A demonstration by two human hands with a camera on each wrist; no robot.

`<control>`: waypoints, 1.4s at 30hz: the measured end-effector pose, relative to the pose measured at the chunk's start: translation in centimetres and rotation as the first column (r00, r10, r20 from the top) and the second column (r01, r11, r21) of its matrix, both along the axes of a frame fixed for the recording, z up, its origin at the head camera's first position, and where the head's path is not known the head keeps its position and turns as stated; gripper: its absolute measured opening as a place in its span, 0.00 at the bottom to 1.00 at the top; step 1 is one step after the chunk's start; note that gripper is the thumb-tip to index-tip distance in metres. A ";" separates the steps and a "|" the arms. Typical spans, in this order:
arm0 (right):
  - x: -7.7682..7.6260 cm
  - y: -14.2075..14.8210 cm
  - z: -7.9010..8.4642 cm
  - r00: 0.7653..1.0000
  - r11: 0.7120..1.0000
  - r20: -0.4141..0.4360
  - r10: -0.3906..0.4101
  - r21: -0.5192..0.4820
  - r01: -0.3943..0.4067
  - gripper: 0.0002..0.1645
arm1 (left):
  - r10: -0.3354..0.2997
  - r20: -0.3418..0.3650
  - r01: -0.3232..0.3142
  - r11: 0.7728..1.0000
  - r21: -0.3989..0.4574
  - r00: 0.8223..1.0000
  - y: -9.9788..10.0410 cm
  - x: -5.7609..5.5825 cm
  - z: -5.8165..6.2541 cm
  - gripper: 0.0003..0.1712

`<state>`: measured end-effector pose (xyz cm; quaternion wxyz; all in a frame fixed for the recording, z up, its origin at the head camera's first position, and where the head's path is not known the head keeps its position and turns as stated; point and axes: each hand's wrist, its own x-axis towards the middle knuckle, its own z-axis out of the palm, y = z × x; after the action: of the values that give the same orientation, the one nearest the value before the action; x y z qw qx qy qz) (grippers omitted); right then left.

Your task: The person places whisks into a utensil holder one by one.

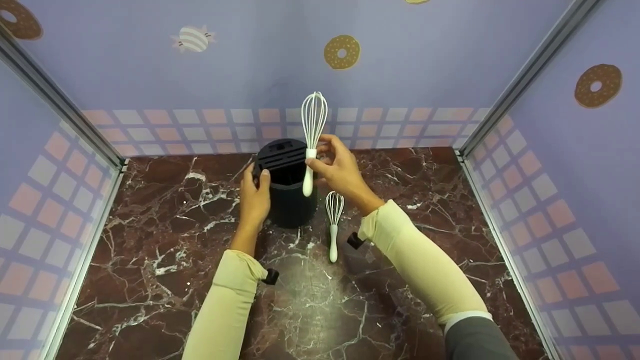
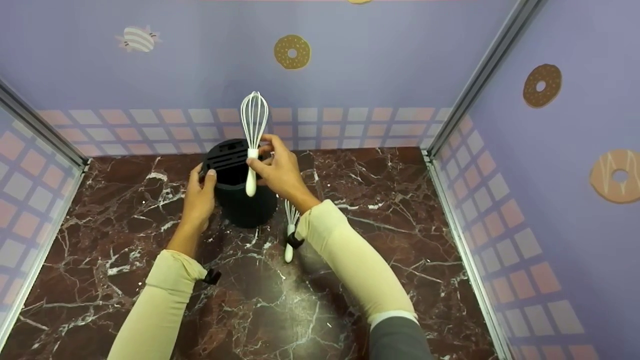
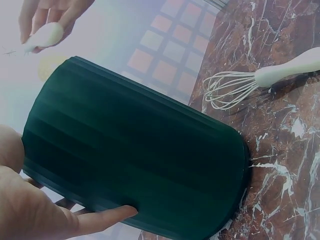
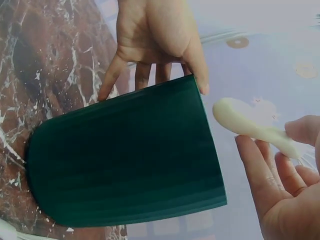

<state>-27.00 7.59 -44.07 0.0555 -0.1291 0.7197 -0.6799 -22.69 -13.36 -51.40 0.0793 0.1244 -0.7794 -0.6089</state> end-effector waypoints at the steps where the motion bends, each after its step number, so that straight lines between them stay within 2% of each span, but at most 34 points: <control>1: -0.1 -0.2 0.1 1.000 1.000 0.001 -0.006 -0.011 0.006 0.35 | 0.001 0.000 -0.001 1.000 -0.001 1.000 0.0 0.0 0.0 0.36; 5: -0.7 -1.3 0.5 0.999 0.998 -0.011 -0.041 -0.043 0.040 0.33 | 0.008 0.010 -0.008 1.000 0.001 1.000 0.0 -0.1 0.0 0.36; 9: -1.1 -2.2 0.8 0.997 0.997 -0.058 -0.059 -0.043 0.057 0.33 | 0.013 0.020 -0.013 1.000 0.008 1.000 0.0 0.0 0.0 0.36; 17: -1.5 -3.9 1.0 0.989 0.996 -0.142 -0.049 0.061 0.058 0.35 | -0.007 0.022 0.007 1.000 -0.004 1.000 0.0 0.0 0.0 0.37; 21: -1.6 -4.4 0.6 0.987 0.994 -0.157 -0.032 0.098 0.048 0.34 | -0.016 0.009 0.016 1.000 -0.002 1.000 -0.1 0.0 0.0 0.37; 28: -1.8 -4.8 -0.5 0.968 0.986 -0.249 0.016 0.162 0.026 0.35 | -0.010 0.007 0.010 1.000 -0.015 1.000 -0.1 0.0 -0.1 0.37; 33: -2.0 -4.9 -1.0 0.966 0.985 -0.256 0.027 0.173 0.018 0.33 | -0.003 0.015 0.004 1.000 -0.024 1.000 -0.1 -0.1 -0.1 0.38; 42: -2.0 -4.9 -1.9 0.954 0.959 -0.299 0.016 0.276 0.071 0.30 | 0.007 0.015 -0.007 1.000 -0.014 1.000 -0.1 -0.2 -0.1 0.37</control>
<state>-28.96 2.65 -45.98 -0.0455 -0.2109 0.8114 -0.5433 -22.91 -13.44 -51.45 0.0767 0.1313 -0.7839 -0.6020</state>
